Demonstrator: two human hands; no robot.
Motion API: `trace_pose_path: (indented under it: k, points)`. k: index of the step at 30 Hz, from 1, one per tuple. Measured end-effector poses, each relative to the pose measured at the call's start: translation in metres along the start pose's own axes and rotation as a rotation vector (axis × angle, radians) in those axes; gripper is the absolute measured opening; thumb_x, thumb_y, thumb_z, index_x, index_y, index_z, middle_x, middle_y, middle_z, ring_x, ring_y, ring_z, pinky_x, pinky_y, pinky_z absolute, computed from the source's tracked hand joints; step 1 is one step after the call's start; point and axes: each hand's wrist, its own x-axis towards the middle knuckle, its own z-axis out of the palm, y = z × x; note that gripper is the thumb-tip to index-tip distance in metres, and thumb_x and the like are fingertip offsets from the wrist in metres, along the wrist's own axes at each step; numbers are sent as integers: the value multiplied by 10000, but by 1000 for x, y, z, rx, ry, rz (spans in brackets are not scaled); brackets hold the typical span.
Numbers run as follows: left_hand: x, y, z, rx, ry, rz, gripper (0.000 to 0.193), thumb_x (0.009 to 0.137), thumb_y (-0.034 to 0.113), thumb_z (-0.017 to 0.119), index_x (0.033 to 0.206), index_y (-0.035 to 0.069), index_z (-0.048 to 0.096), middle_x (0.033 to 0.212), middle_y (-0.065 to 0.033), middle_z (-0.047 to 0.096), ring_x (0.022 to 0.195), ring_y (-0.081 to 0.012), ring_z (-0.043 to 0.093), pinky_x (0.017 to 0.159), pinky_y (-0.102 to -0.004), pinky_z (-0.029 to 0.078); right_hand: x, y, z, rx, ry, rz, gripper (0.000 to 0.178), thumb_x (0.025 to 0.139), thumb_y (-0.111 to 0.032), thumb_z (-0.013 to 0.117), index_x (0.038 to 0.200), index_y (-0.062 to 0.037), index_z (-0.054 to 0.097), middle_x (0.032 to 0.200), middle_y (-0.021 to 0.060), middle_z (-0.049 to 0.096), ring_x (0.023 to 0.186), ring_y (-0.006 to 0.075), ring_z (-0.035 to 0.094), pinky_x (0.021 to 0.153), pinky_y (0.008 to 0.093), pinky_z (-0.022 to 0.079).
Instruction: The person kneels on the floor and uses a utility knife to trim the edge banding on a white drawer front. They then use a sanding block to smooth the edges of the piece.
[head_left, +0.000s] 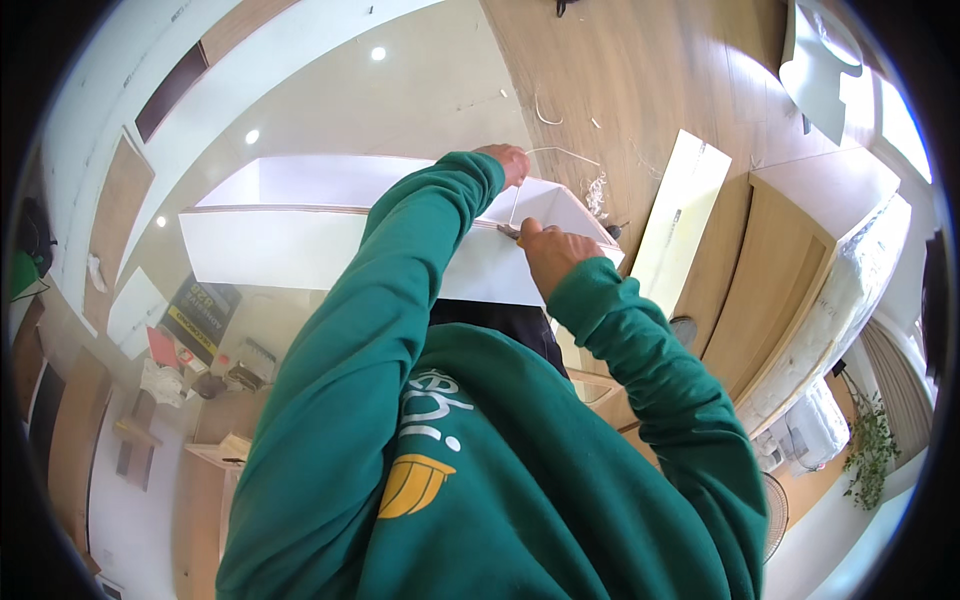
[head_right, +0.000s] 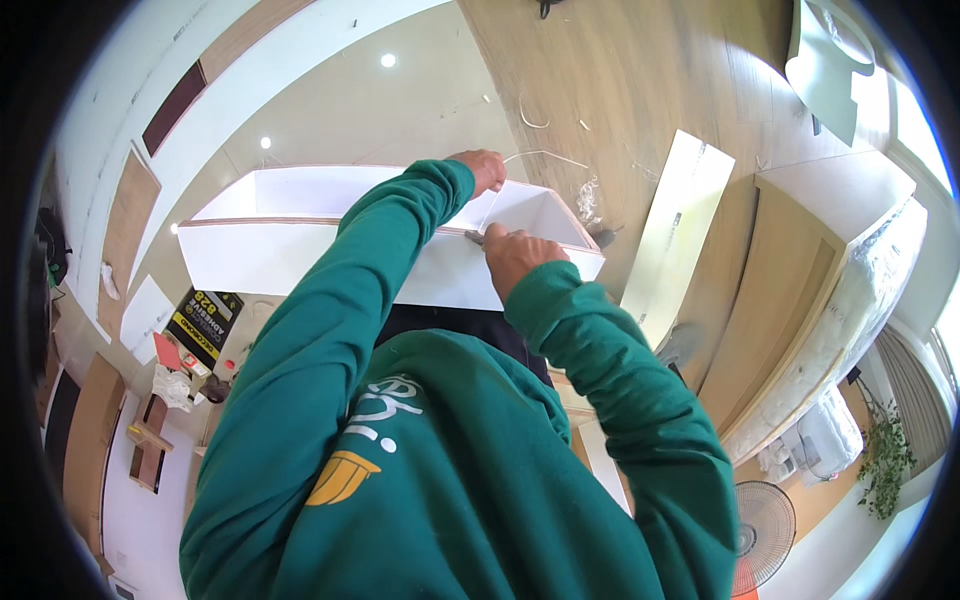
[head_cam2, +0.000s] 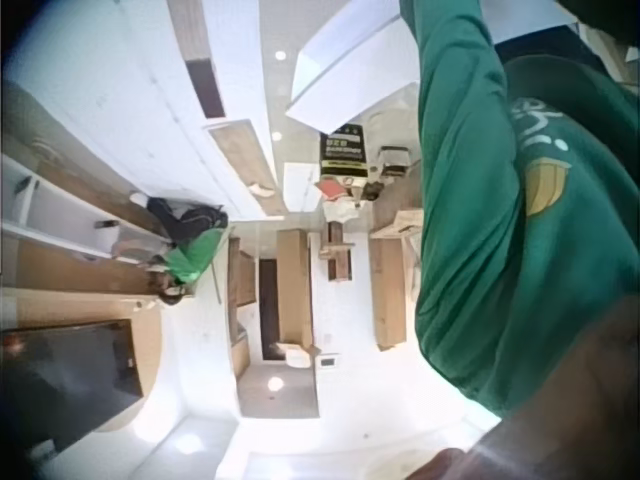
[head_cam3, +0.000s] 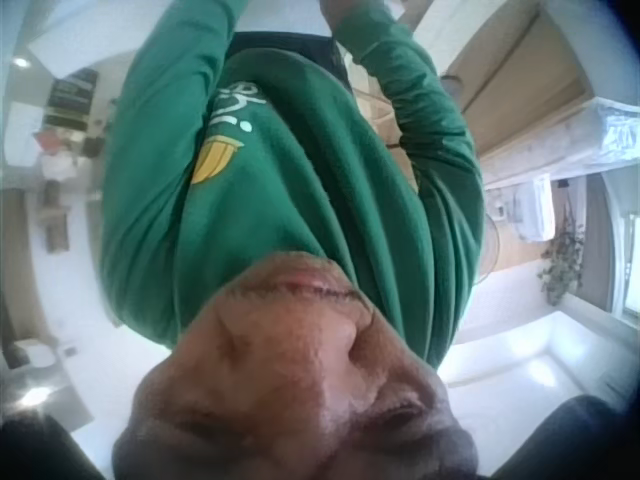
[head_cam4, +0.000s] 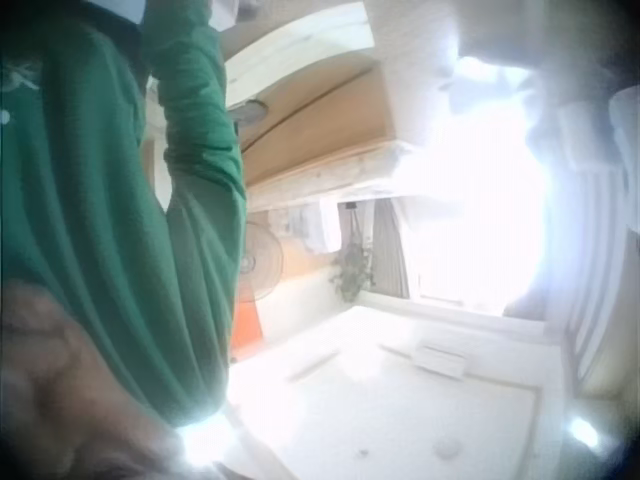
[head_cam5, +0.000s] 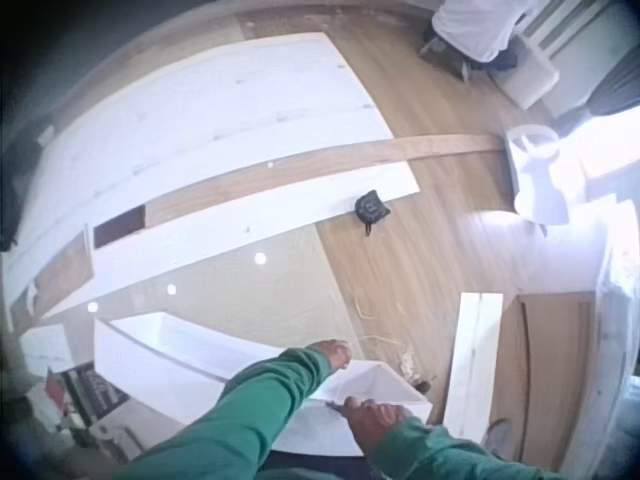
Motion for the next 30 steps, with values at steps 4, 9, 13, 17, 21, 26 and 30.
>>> trace_pose_path:
  k: [4, 9, 13, 17, 21, 26, 30]
  points:
    - [2, 6, -8, 56, -43, -40, 175, 831, 198, 691, 975, 103, 721, 1134, -117, 679, 1138, -305, 615, 968, -426, 480, -13, 8, -2, 45, -4, -13, 112, 912, -77, 534, 1004, -15, 521, 859, 210, 679, 818, 378, 710, 687, 472, 563]
    - [7, 17, -18, 138, -56, -39, 222, 854, 172, 618, 1020, 64, 718, 1167, -174, 670, 1135, -342, 622, 988, -437, 486, -7, 21, -10, 19, 30, -38, 122, 898, -57, 552, 998, 6, 520, 858, 219, 672, 810, 379, 710, 683, 474, 563]
    - [40, -4, 14, 289, 23, 219, 255, 850, 179, 624, 1060, 66, 715, 1209, -192, 659, 1150, -335, 620, 994, -436, 491, 7, 16, -4, 7, -7, -4, 121, 904, -58, 552, 1003, 7, 525, 862, 209, 676, 798, 371, 711, 681, 466, 569]
    - [29, 24, -2, 148, -47, 9, 250, 850, 172, 630, 1064, 80, 722, 1186, -150, 683, 1124, -315, 640, 975, -424, 503, 0, 27, 0, 43, 69, -47, 108, 919, -70, 526, 1005, -4, 529, 862, 206, 682, 784, 366, 709, 671, 468, 567]
    - [32, 24, -15, 141, -87, -65, 255, 882, 145, 571, 1076, 79, 721, 1214, -143, 671, 1121, -335, 642, 986, -420, 501, -6, 31, -8, 34, -14, -21, 102, 925, -76, 518, 1000, -7, 529, 877, 211, 683, 787, 368, 708, 673, 468, 566]
    - [55, 14, 16, 148, -3, 35, 226, 838, 202, 617, 986, 77, 733, 1137, -185, 676, 1105, -357, 625, 956, -438, 488, 0, 32, 8, 7, 53, -23, 113, 919, -68, 523, 1011, 0, 527, 839, 205, 685, 789, 371, 712, 677, 470, 566]
    - [68, 9, 6, 221, -69, 37, 233, 838, 140, 646, 1058, 106, 715, 1205, -169, 637, 1106, -372, 616, 986, -433, 473, 1, 33, 10, -19, 60, -17, 141, 940, -96, 502, 1059, -25, 531, 842, 186, 687, 774, 368, 702, 664, 482, 548]
